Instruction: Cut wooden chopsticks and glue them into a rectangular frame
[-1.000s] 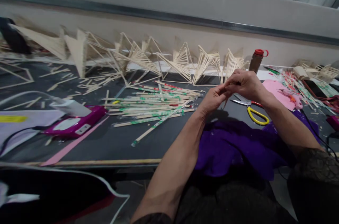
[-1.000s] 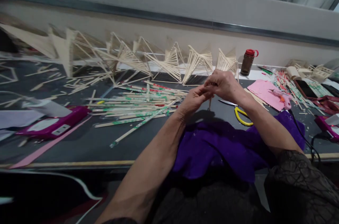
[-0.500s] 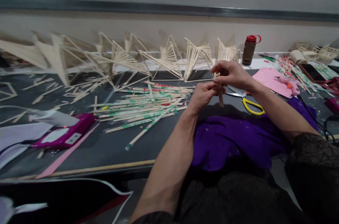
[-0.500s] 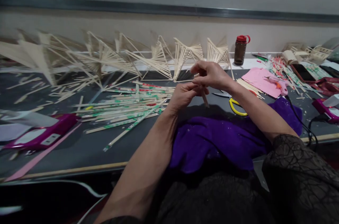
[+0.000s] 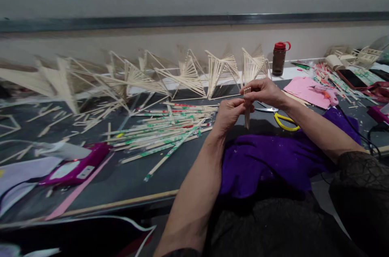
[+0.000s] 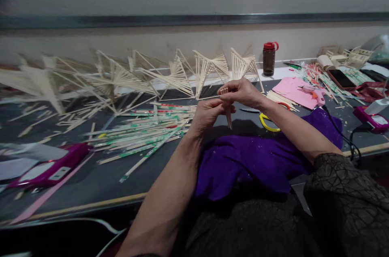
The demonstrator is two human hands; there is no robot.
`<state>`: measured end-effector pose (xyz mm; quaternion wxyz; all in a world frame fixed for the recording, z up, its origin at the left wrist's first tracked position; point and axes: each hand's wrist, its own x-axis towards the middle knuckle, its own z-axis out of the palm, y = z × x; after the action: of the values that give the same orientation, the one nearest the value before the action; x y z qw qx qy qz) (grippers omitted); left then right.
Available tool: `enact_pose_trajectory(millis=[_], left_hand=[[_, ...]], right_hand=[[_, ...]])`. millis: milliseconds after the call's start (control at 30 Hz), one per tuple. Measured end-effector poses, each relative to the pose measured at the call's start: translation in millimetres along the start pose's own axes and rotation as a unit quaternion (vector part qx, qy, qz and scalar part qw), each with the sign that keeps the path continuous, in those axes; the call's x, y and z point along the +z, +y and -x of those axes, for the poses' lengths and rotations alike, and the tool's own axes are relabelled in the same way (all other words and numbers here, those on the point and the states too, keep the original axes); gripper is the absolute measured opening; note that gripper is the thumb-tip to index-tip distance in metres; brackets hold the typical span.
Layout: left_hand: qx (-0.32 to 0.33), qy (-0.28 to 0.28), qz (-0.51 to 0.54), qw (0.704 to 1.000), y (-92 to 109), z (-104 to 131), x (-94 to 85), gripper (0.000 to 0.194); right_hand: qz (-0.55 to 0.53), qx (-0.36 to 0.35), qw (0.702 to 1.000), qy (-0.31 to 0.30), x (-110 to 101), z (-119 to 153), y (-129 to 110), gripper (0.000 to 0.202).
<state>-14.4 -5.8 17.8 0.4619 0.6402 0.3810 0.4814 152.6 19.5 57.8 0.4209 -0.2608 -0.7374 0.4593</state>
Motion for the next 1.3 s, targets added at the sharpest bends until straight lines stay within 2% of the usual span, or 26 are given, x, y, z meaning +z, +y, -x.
enact_pose_trajectory(millis=[67, 233, 533, 733, 933, 1133, 1300], left_hand=[[-0.007, 0.003, -0.002, 1.0, 0.5, 1.6, -0.3, 0.035], [-0.023, -0.003, -0.011, 1.0, 4.9, 5.4, -1.7, 0.045], [-0.031, -0.012, -0.025, 0.999, 0.1, 3.3, -3.5, 0.05], [-0.031, -0.053, -0.039, 0.997, 8.6, 7.0, -7.7, 0.041], [-0.029, -0.062, -0.06, 0.996, 16.0, 9.1, -9.9, 0.035], [-0.047, -0.072, -0.049, 0.995, 11.3, 9.0, -11.5, 0.029], [-0.055, -0.07, -0.041, 0.995, 6.3, 8.1, -12.8, 0.035]], right_hand=[[0.006, -0.021, 1.0, 0.004, 1.4, 0.0, 1.9, 0.017], [0.102, -0.052, 0.993, -0.001, 1.1, 0.3, -5.7, 0.012], [0.156, -0.018, 0.988, 0.005, 0.7, -1.0, -11.3, 0.013], [0.205, -0.013, 0.979, 0.019, 3.6, 2.3, -15.0, 0.014], [0.193, 0.009, 0.981, 0.009, 10.7, 4.7, -18.9, 0.016], [0.221, -0.021, 0.975, 0.023, 10.7, 4.0, -17.5, 0.017], [0.219, -0.034, 0.975, 0.021, 10.7, 3.9, -12.1, 0.016]])
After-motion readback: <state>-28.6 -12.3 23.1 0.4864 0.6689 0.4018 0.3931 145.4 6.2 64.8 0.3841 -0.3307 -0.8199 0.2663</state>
